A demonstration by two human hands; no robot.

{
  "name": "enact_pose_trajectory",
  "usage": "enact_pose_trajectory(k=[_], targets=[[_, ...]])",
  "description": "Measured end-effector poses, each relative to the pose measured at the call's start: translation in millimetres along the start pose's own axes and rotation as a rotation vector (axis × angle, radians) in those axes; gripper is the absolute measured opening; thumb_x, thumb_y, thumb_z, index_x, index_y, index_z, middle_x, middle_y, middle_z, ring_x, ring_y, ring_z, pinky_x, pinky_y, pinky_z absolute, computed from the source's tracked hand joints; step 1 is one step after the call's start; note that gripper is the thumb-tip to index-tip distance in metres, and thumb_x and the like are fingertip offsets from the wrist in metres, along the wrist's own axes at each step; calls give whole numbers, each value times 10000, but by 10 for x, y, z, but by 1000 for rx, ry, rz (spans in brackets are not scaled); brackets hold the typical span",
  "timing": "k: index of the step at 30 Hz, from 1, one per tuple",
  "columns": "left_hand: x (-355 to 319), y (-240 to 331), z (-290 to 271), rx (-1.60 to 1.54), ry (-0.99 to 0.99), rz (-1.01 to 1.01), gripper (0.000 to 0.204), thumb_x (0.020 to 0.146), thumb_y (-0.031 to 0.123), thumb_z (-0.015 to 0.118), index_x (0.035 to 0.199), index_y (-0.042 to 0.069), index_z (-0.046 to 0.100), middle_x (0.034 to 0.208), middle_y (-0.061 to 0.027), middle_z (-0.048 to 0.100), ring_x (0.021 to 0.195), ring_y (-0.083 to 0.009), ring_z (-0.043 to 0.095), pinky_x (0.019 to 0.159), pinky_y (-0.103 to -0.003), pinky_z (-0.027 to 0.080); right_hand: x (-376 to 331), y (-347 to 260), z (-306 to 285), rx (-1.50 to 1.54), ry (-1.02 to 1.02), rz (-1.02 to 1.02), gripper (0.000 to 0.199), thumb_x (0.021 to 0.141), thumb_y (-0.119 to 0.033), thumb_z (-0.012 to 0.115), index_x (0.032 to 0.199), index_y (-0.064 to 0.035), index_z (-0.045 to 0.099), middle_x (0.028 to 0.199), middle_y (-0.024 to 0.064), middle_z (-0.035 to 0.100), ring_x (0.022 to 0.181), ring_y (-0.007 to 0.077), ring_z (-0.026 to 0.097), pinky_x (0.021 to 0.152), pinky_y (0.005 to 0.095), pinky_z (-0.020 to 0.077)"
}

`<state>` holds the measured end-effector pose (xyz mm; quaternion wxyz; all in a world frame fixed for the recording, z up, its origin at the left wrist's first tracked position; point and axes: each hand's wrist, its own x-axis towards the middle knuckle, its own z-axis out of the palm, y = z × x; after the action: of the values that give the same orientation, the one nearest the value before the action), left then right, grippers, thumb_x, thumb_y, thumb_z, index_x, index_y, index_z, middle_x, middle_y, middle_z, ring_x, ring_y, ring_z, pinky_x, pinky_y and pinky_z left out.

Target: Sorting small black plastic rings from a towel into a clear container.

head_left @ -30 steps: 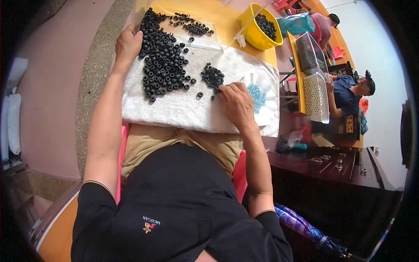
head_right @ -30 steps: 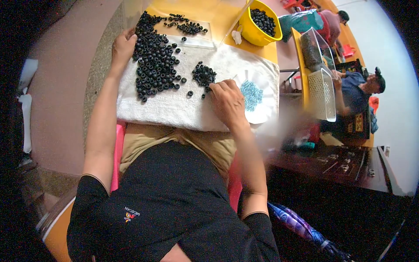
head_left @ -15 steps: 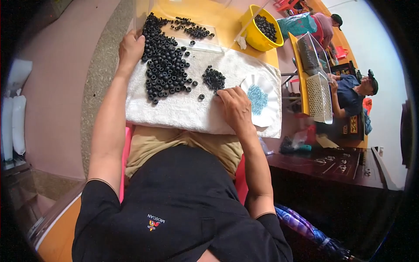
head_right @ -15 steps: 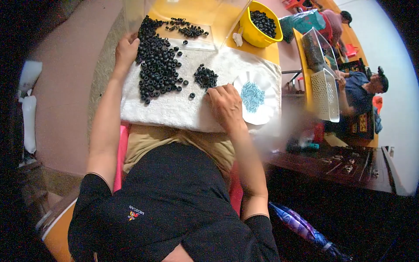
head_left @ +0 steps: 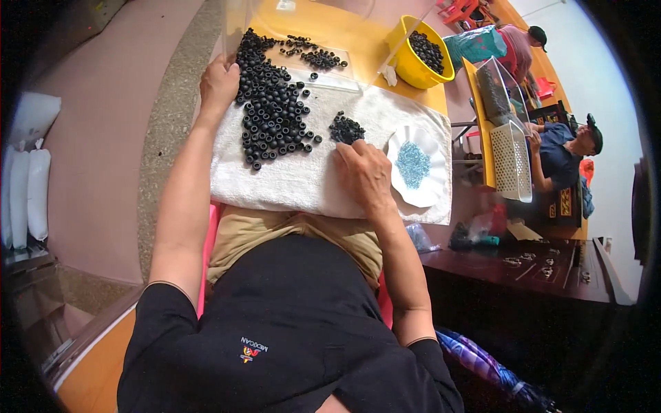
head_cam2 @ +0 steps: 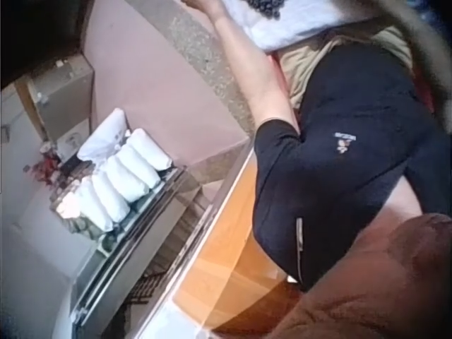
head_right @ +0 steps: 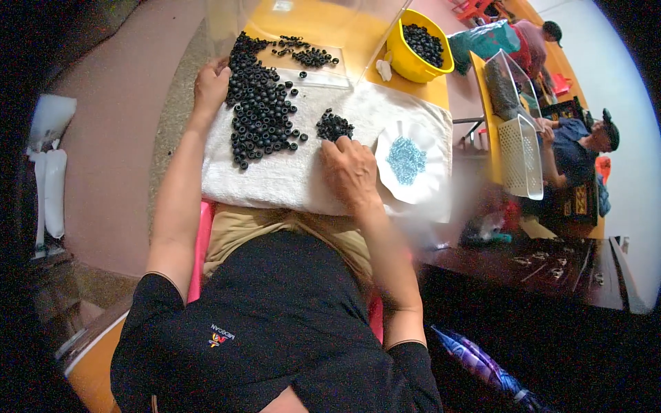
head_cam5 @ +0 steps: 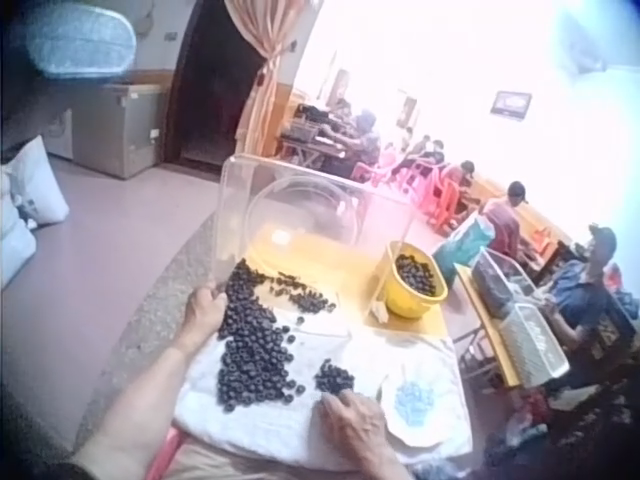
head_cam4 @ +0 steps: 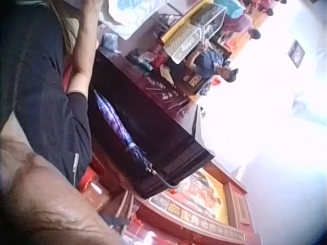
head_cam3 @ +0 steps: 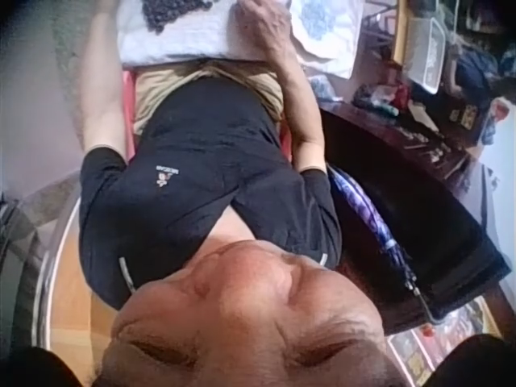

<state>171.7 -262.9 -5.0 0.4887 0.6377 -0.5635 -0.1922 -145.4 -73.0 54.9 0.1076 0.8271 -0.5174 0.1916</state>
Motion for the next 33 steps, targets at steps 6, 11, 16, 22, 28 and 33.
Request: enact_pose_trajectory(k=[6, 11, 16, 22, 28, 33], targets=[[-35, 57, -8, -11, 29, 21, 348, 902, 232, 594, 1201, 82, 691, 1070, -205, 724, 1044, -383, 684, 920, -444, 524, -13, -97, -98, 58, 111, 48, 131, 828, -153, 754, 937, -101, 703, 788, 65, 629, 718, 268, 644, 639, 386, 507], [-86, 194, -87, -41, -46, -72, 347, 933, 140, 606, 1259, 44, 674, 1158, -155, 735, 1094, -233, 696, 952, -350, 517, -93, -216, -270, 175, 183, 19, 131, 822, -98, 770, 920, -68, 689, 812, 85, 660, 713, 277, 650, 642, 380, 513], [-90, 280, -148, -20, -48, -113, 355, 956, 156, 592, 1274, 12, 655, 1196, -165, 722, 1112, -238, 691, 962, -346, 513, -262, -260, -292, 252, 238, 12, 148, 803, -48, 771, 921, -45, 682, 832, 110, 672, 729, 283, 664, 643, 376, 526], [-64, 189, -137, -35, -10, 5, 398, 983, 160, 550, 1333, -25, 598, 1269, -185, 687, 1182, -266, 661, 1021, -353, 488, -415, -261, -226, 331, 212, -19, 197, 787, -37, 779, 951, -43, 669, 837, 117, 671, 708, 286, 670, 619, 377, 540], [-133, 392, -147, -116, 62, 26, 323, 967, 116, 533, 1240, -20, 640, 1164, -220, 711, 1122, -355, 676, 984, -401, 504, -443, -254, -244, 342, 191, -9, 196, 791, -48, 777, 952, -47, 666, 838, 115, 664, 703, 289, 665, 608, 381, 530], [-90, 297, -144, -155, 58, 1, 323, 963, 106, 540, 1244, -13, 646, 1164, -213, 715, 1118, -325, 685, 971, -385, 512, -436, -268, -255, 378, 179, -15, 192, 797, -46, 773, 955, -44, 665, 850, 121, 667, 699, 293, 663, 606, 387, 527]])
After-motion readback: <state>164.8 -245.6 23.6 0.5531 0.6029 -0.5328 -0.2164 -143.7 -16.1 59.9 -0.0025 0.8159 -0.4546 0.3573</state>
